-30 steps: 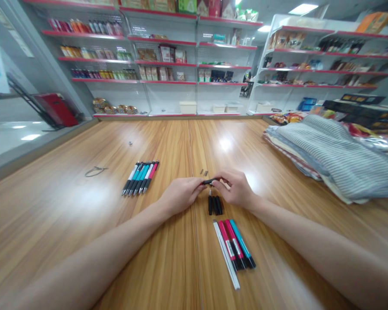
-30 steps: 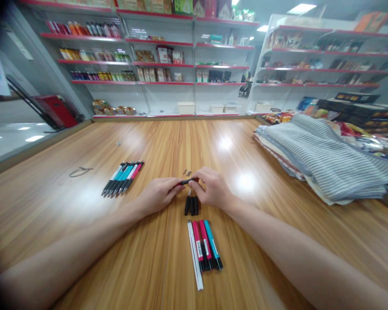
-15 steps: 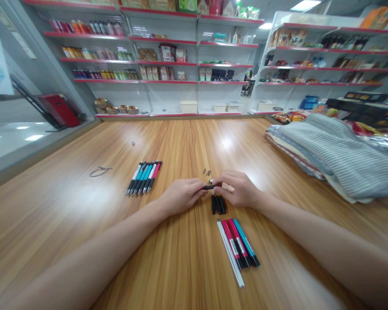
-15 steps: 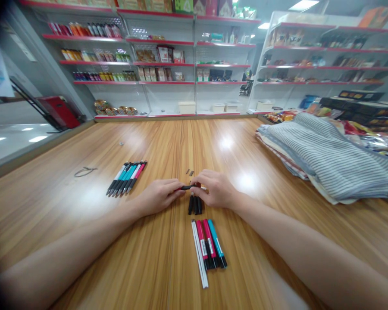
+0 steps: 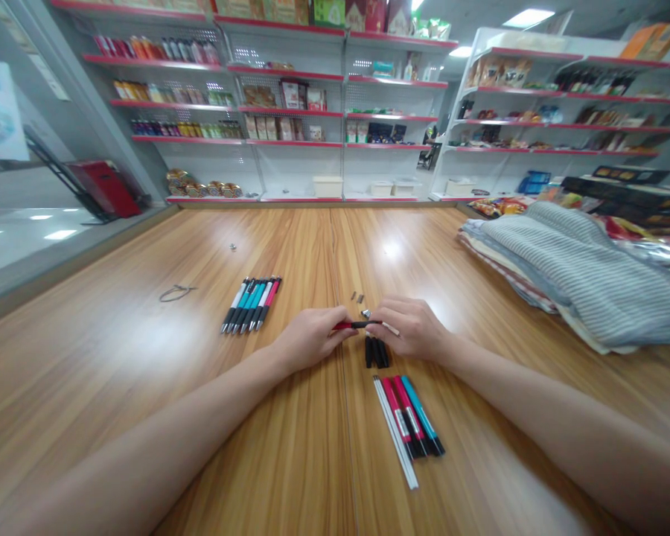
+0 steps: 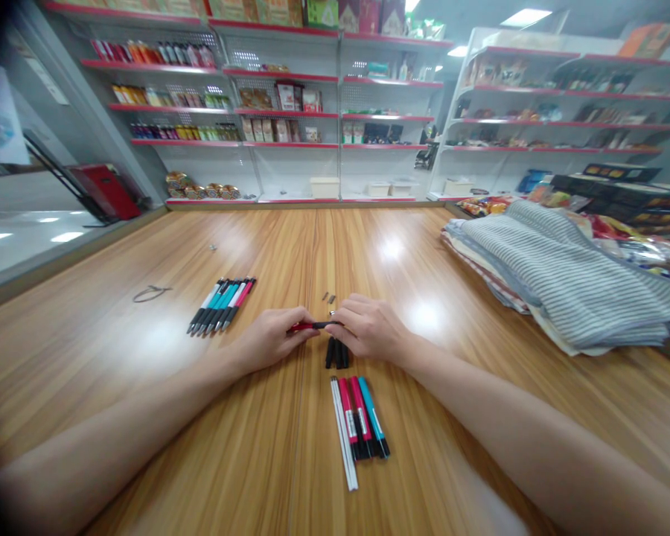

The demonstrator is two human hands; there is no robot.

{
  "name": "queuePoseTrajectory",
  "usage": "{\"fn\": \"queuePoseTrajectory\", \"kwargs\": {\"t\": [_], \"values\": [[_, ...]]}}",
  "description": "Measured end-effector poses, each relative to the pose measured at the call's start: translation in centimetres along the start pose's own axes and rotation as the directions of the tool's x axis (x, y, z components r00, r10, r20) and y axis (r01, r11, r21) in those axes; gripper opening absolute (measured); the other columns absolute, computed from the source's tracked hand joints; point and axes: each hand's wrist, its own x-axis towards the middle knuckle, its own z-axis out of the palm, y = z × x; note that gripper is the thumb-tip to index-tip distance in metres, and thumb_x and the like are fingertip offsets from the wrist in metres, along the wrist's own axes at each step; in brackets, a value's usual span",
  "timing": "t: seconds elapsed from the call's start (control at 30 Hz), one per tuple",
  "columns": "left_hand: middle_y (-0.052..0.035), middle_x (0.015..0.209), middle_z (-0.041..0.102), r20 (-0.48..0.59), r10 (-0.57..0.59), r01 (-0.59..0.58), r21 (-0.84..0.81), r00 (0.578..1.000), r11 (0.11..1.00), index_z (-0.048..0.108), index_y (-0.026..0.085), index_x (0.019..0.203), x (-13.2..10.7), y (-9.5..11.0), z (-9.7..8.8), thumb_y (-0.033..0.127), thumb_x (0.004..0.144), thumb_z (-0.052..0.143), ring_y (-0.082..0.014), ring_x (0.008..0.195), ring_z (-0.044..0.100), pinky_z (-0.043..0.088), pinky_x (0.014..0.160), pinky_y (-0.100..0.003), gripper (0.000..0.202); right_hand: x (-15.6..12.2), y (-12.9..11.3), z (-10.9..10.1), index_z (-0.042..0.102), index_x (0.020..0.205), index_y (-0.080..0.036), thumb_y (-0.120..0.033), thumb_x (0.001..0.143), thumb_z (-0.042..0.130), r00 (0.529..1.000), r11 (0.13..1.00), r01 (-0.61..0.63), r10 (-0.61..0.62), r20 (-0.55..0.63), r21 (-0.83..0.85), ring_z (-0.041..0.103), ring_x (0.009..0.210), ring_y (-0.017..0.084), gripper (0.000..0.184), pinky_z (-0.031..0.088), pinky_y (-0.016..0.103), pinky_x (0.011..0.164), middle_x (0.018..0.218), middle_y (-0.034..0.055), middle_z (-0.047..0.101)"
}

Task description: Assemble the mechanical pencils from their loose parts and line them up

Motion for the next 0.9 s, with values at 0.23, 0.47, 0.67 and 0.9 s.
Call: {"fn": "queuePoseTrajectory", "kwargs": {"t": [0.23, 0.47, 0.67, 0.9], "values": [[-0.0020, 0.084, 0.068, -0.024, 0.028, -0.027, 0.022, 0.999, 0.999, 0.060, 0.018, 0.092, 0.01, -0.21, 0.08, 0.032, 0.094, 0.051, -0.0142, 0.077, 0.064, 0.044, 0.066, -0.023, 0.017, 0.01, -0.26, -0.13, 0.059, 0.095, -0.016, -0.033, 0.091, 0.058, 1.000, 0.998, -0.021, 0.020, 0.003, 0.063, 0.055, 0.079, 0.017, 0.017, 0.039, 0.029, 0.068, 0.085, 0.0054, 0.064], [-0.0013, 0.082, 0.067, -0.036, 0.054, -0.053, 0.046, 0.998, 0.998, 0.060, 0.018, 0.092, -0.06, -0.33, 0.15, 0.031, 0.093, 0.053, -0.0135, 0.074, 0.064, 0.043, 0.065, -0.022, 0.015, 0.02, -0.16, -0.22, 0.059, 0.083, -0.017, -0.031, 0.092, 0.055, 0.999, 1.000, -0.002, 0.002, 0.034, 0.015, 0.053, 0.074, 0.016, 0.017, 0.037, 0.030, 0.066, 0.076, 0.0040, 0.061], [-0.0012, 0.082, 0.067, -0.040, 0.068, -0.066, 0.062, 0.997, 0.996, 0.059, 0.018, 0.092, -0.06, -0.33, 0.07, 0.030, 0.093, 0.053, -0.0134, 0.074, 0.063, 0.043, 0.065, -0.022, 0.013, -0.01, -0.16, -0.19, 0.061, 0.097, -0.017, -0.029, 0.090, 0.057, 1.000, 0.999, 0.006, -0.008, 0.027, 0.050, 0.056, 0.080, 0.017, 0.015, 0.040, 0.030, 0.069, 0.084, 0.0055, 0.064], [-0.0020, 0.083, 0.067, -0.032, 0.063, -0.060, 0.074, 0.998, 0.995, 0.059, 0.018, 0.092, -0.09, -0.42, 0.09, 0.030, 0.094, 0.052, -0.0139, 0.075, 0.063, 0.043, 0.065, -0.023, 0.014, -0.07, -0.10, -0.25, 0.061, 0.101, -0.017, -0.030, 0.089, 0.059, 1.000, 0.998, 0.001, -0.001, 0.004, 0.065, 0.057, 0.083, 0.018, 0.018, 0.043, 0.031, 0.071, 0.088, 0.0068, 0.065]]}}
